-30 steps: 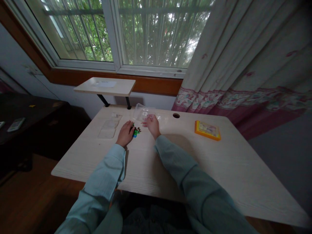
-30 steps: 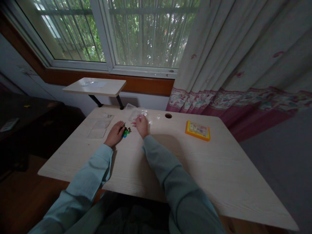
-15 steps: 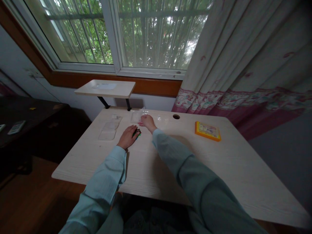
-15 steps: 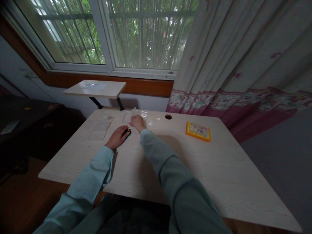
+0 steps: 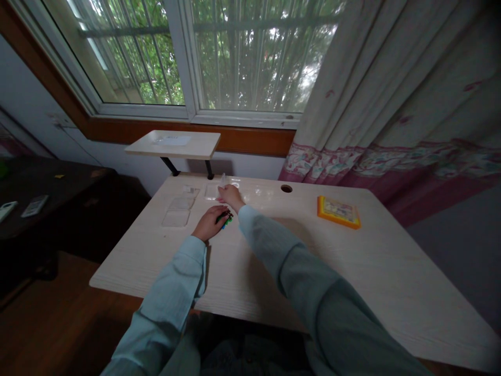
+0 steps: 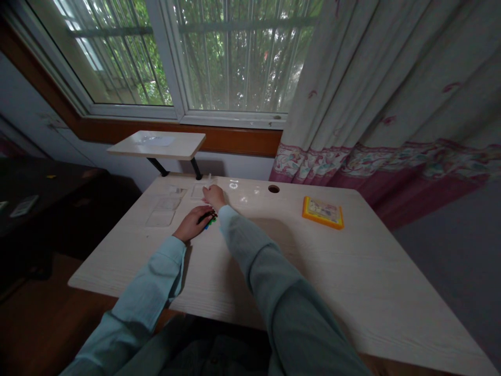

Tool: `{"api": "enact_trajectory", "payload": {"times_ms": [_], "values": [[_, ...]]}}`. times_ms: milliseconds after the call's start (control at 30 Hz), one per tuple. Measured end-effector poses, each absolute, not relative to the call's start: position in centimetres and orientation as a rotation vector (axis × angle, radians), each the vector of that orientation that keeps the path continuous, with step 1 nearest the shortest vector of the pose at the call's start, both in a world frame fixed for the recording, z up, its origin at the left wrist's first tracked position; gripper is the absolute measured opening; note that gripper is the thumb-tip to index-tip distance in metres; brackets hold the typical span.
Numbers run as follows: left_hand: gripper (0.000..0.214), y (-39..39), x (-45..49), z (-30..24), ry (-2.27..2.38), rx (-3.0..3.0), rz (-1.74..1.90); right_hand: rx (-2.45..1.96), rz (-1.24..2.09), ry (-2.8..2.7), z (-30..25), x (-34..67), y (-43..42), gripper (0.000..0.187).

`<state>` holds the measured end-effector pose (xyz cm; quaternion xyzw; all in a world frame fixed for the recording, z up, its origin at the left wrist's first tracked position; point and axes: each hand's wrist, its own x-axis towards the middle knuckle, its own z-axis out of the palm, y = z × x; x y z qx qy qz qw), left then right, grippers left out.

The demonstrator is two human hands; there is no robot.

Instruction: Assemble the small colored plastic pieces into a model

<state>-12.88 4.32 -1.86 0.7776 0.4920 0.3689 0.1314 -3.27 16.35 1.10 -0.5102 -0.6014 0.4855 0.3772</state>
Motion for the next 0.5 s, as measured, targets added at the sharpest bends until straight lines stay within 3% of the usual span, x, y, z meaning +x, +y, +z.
{"api": "enact_trajectory", "payload": {"times_ms": [233,500], "values": [[0.033,4.3,-12.9,-1.9,1.477,2.266,1.091,-1.313,1.24,-1.627,1.3,-4.8,16.0,0.033],[0.032,4.2,-12.8,-1.3,1.54,2.265,1.062,-1.181,1.214,-1.617,1.2,-5.9,15.5,0.018]]}}
